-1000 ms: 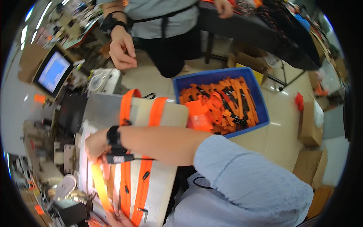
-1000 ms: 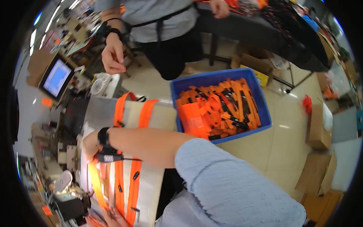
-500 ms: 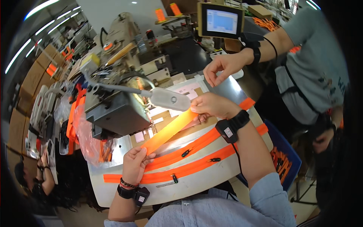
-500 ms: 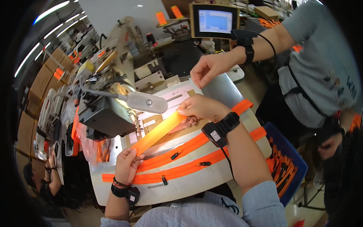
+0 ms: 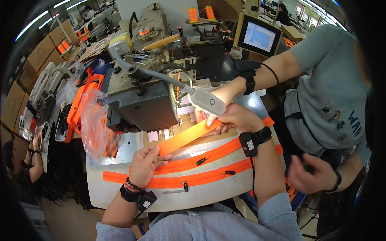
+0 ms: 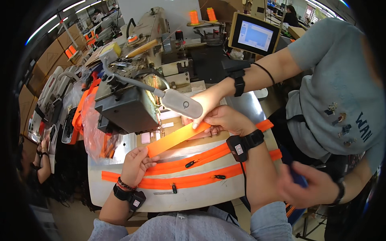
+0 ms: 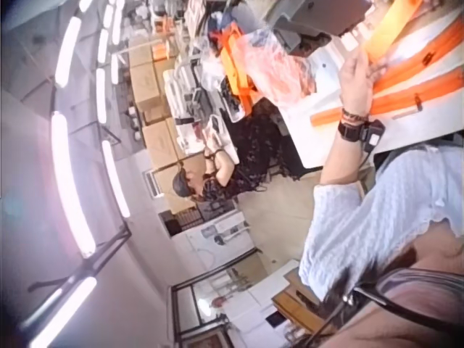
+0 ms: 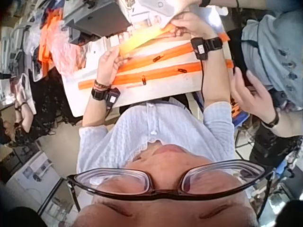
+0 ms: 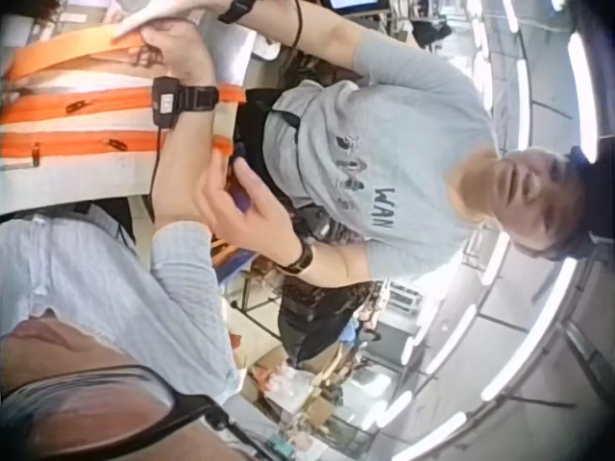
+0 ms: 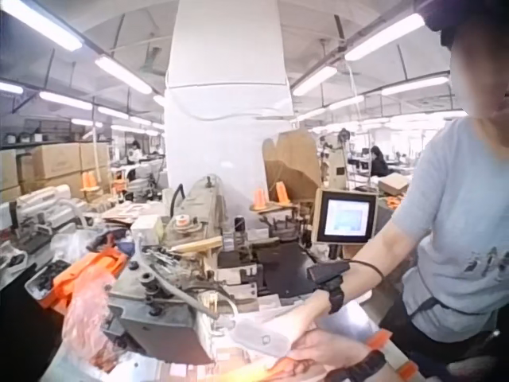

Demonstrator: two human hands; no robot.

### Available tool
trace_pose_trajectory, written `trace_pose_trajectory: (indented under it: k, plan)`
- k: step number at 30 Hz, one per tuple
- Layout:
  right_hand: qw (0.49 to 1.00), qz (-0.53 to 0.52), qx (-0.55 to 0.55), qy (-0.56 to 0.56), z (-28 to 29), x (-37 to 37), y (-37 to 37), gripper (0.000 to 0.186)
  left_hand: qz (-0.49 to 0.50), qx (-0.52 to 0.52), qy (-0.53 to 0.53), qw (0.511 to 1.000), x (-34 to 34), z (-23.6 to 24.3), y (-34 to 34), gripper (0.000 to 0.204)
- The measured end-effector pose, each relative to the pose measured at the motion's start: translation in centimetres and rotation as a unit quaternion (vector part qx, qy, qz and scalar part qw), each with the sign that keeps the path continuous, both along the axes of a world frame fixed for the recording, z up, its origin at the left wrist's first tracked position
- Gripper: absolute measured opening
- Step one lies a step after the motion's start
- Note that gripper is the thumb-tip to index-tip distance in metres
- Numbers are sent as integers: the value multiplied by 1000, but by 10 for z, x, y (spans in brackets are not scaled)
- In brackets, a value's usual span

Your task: Using a programmable industrial sewing machine to sew orange fabric straps.

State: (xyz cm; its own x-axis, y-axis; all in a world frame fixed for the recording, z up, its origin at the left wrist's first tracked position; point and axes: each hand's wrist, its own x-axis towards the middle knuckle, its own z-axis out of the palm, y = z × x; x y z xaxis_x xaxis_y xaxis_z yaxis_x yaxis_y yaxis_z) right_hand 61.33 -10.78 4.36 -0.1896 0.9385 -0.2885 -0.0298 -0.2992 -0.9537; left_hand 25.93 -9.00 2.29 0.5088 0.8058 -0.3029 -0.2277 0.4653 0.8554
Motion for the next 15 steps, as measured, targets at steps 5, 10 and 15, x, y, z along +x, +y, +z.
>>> trace_pose_trajectory:
  k: [5,10,15]
  plan:
    - [999,11,-6,29,3,1,-3,21,-1,0,1,1000,1,-2,0,22]
    - [93,3,-575,813,-29,-66,-70,20,9,2,4,1000,1,-2,-1,19]
    - [42,-152,-605,780,-32,-93,-23,16,10,10,15,1000,3,0,-3,19]
